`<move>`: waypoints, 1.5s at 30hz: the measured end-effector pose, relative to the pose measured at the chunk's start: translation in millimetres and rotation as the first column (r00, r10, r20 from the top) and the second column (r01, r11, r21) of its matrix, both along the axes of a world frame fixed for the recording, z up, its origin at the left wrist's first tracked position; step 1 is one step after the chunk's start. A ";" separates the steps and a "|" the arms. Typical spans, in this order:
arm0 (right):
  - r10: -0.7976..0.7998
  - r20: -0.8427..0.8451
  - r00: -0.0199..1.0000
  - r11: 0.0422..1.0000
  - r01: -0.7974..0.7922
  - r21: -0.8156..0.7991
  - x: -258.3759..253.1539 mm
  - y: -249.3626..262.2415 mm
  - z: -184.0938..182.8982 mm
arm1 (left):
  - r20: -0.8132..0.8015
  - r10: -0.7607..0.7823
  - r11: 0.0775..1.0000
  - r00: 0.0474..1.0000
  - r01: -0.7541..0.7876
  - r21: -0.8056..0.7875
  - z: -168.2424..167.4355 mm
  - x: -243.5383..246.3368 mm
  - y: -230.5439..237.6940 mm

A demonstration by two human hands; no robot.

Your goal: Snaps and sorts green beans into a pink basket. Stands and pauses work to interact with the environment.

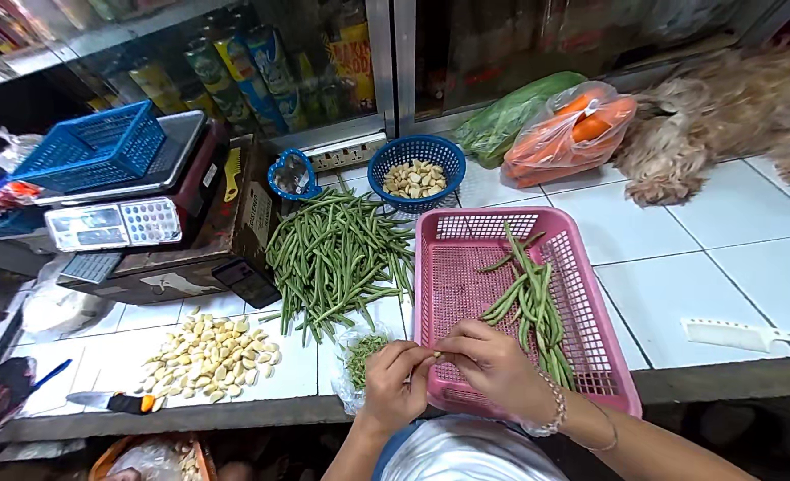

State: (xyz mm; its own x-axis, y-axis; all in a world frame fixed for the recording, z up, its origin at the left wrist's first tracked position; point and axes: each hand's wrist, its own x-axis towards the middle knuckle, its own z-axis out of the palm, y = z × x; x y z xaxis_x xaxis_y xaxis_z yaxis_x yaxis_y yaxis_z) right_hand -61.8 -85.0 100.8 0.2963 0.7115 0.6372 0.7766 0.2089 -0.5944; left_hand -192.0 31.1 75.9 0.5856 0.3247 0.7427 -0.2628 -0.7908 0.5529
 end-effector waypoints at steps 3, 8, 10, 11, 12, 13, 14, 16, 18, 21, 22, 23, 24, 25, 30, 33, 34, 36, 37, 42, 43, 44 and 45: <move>0.120 -0.427 0.896 0.990 -0.077 0.117 3.3 -2.9 7.3 | -0.007 0.026 0.997 1.000 -0.026 -0.067 -2.1 -7.9 0.6; 0.169 -0.767 0.619 0.970 0.034 0.242 29.7 -7.3 13.3 | -0.510 0.329 0.908 0.795 -0.414 -0.060 -31.6 -42.6 10.5; 0.148 -0.820 0.553 0.971 0.076 0.227 30.7 -8.9 11.0 | -0.640 0.280 0.852 0.715 -0.493 -0.178 -33.3 -46.3 6.1; 0.131 -0.839 0.528 0.975 0.084 0.205 29.0 -8.9 10.1 | -0.621 0.260 0.839 0.740 -0.491 -0.234 -31.8 -45.3 1.9; 0.114 -0.860 0.498 0.979 0.089 0.182 26.1 -8.5 9.5 | -0.569 0.218 0.839 0.793 -0.451 -0.306 -27.2 -43.1 -2.9; 0.101 -0.880 0.465 0.983 0.089 0.160 22.6 -8.2 9.4 | -0.503 0.156 0.841 0.850 -0.381 -0.384 -21.3 -40.4 -8.4; 0.093 -0.896 0.433 0.986 0.088 0.144 19.3 -7.6 9.0 | -0.427 0.086 0.837 0.900 -0.297 -0.459 -15.9 -37.4 -13.9; 0.101 -0.905 0.414 0.987 0.073 0.143 16.0 -4.7 5.3 | -0.257 -0.013 0.810 0.966 -0.141 -0.569 -8.5 -29.4 -22.4; 0.108 -0.903 0.415 0.988 0.060 0.145 14.5 -1.1 -1.5 | -0.112 0.001 0.780 0.994 -0.071 -0.621 -7.8 -22.1 -28.8; 0.068 -0.933 0.355 0.991 0.086 0.105 13.6 2.4 -9.1 | -0.050 0.061 0.773 0.997 -0.079 -0.630 -5.8 -18.5 -29.3; 0.038 -0.951 0.307 0.993 0.098 0.071 12.4 3.3 -8.3 | -0.053 0.076 0.801 0.996 -0.093 -0.591 -5.4 -18.4 -28.1; 0.010 -0.967 0.253 0.996 0.081 0.031 10.7 3.8 -6.2 | -0.062 0.099 0.849 0.993 -0.117 -0.515 -5.4 -18.1 -27.2; -0.014 -0.980 0.200 0.999 0.037 -0.007 7.6 4.0 -3.8 | -0.073 0.134 0.901 0.988 -0.152 -0.407 -5.9 -17.2 -26.5; -0.033 -0.986 0.161 0.999 -0.023 -0.037 2.6 4.5 -1.6 | -0.084 0.169 0.941 0.982 -0.186 -0.284 -7.1 -16.3 -25.8; -0.067 -0.990 0.123 0.974 -0.209 -0.092 -27.5 7.4 -8.7 | -0.087 0.261 0.965 0.962 -0.259 0.029 -21.4 -14.3 -22.7; -0.019 -0.984 0.175 0.979 -0.195 -0.053 -26.3 8.6 -16.1 | -0.103 0.257 0.966 0.961 -0.257 0.010 -20.7 -16.7 -22.4; -0.005 -0.983 0.185 0.980 -0.197 -0.042 -25.7 8.6 -17.7 | -0.107 0.259 0.966 0.960 -0.258 0.020 -19.8 -17.3 -22.4; 0.015 -0.980 0.197 0.981 -0.190 -0.023 -25.9 8.4 -20.2 | -0.106 0.267 0.963 0.958 -0.264 0.048 -18.2 -17.4 -23.0; 0.020 -0.977 0.213 0.984 -0.180 -0.019 -26.2 8.5 -21.0 | -0.103 0.271 0.962 0.957 -0.267 0.052 -17.7 -17.0 -23.5; 0.005 -0.906 0.423 0.983 -0.171 -0.074 -24.9 6.0 -19.3 | -0.133 0.278 0.952 0.951 -0.255 0.167 -11.8 -17.8 -20.2; -0.015 -0.874 0.486 0.975 -0.187 -0.121 -22.9 4.5 -17.8 | -0.160 0.274 0.945 0.948 -0.234 0.230 -8.3 -18.8 -17.9; -0.030 -0.834 0.551 0.962 -0.212 -0.174 -20.1 2.9 -16.5 | -0.195 0.264 0.936 0.945 -0.202 0.290 -5.1 -20.2 -15.3; -0.035 -0.783 0.621 0.942 -0.241 -0.234 -17.3 1.0 -15.6 | -0.239 0.246 0.926 0.939 -0.155 0.343 -2.2 -21.8 -12.7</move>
